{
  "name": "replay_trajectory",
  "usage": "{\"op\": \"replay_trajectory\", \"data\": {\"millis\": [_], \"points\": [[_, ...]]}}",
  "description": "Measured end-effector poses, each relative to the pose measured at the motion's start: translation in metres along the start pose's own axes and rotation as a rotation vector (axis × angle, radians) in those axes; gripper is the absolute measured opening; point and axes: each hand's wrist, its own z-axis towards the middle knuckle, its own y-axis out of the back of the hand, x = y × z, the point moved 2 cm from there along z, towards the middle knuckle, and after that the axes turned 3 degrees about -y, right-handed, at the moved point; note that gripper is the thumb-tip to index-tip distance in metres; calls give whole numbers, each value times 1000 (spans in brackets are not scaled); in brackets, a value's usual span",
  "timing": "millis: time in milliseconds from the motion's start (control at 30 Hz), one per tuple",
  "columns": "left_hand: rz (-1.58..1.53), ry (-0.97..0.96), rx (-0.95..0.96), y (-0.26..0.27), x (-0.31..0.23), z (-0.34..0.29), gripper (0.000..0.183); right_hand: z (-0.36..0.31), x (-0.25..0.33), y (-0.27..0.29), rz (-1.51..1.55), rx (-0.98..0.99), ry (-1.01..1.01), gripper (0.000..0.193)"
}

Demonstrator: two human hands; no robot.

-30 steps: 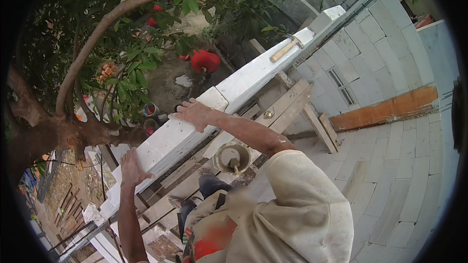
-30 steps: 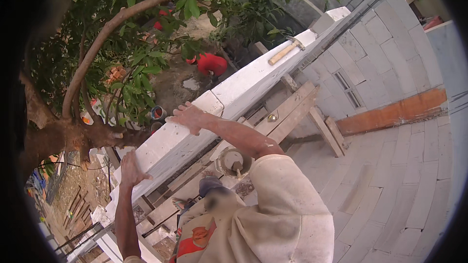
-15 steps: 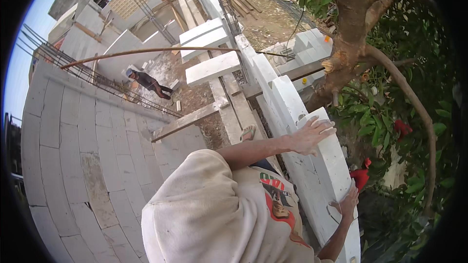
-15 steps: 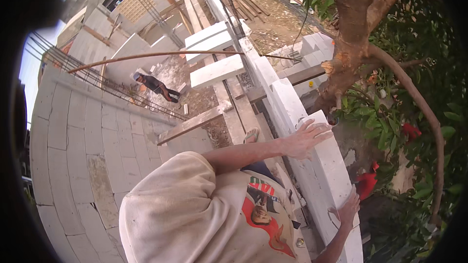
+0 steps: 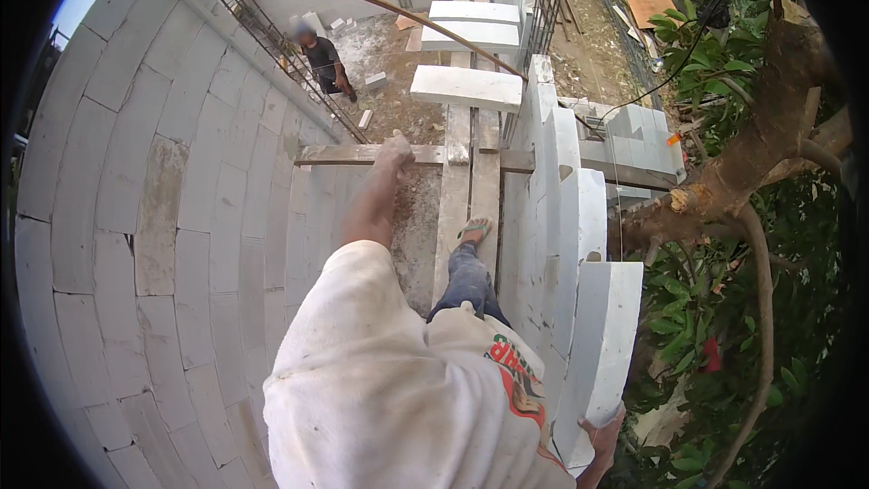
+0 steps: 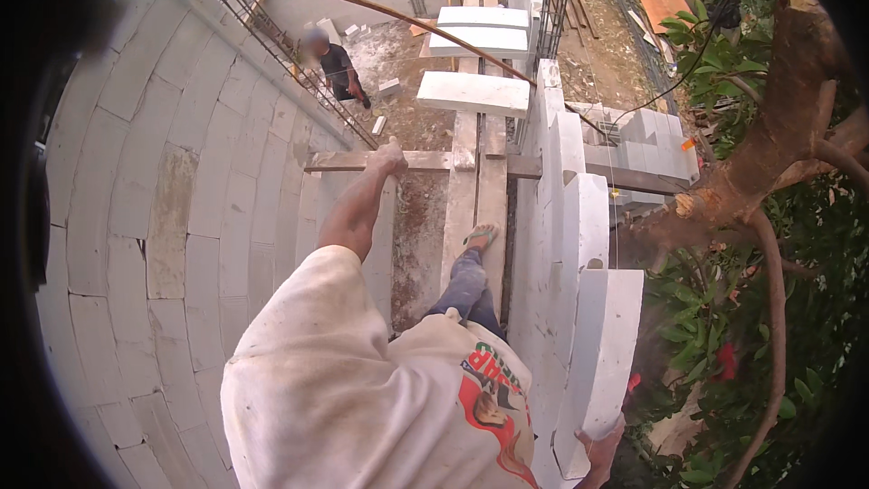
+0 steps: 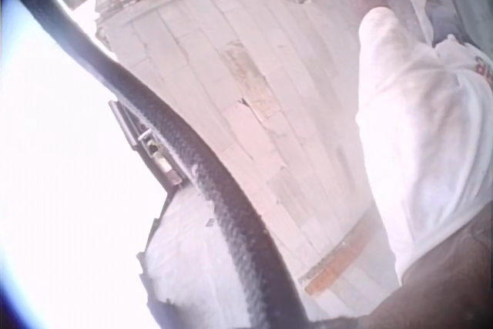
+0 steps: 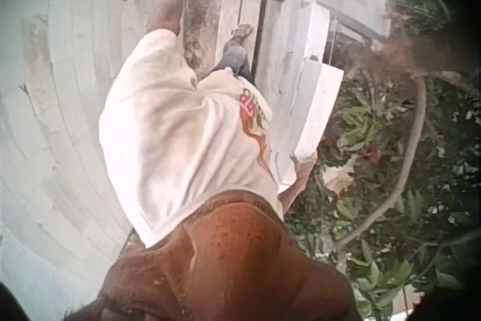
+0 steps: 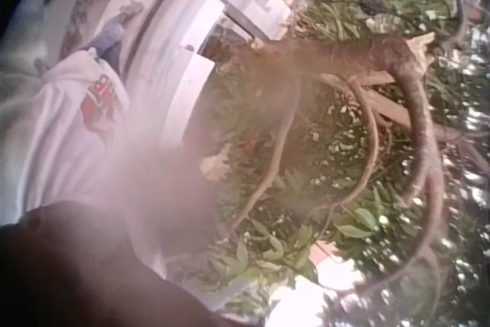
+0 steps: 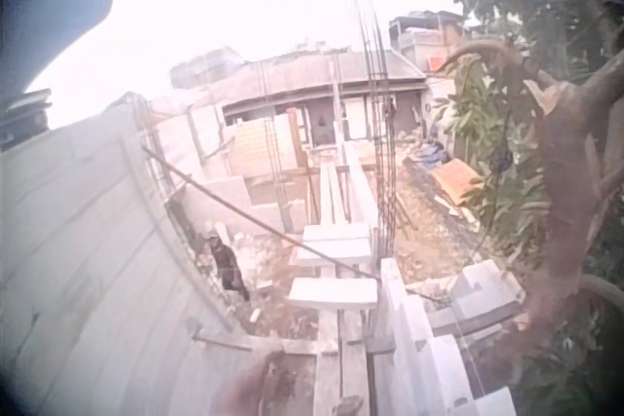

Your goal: The person applies mortar to the top of a wall using a trowel and positions lightweight concrete blocks on top of the mortar. The person then uses a hammer to tap the blocks into place and applies more mortar to fill the gaps between the blocks.

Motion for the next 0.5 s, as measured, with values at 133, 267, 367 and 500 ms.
{"op": "replay_trajectory", "data": {"millis": [133,267,367,500], "points": [[158,193,-70,48,93,50,72,16,4,-12,37,37,-43,129],[118,26,-33,35,43,62,63,-2,-2,-9,41,-36,-104,129],[210,-179,-33,13,47,52,54,5,19,-4,16,-36,-24,125],[82,-535,172,-69,4,9,52,7,31,7,-185,-47,-85,131]]}}
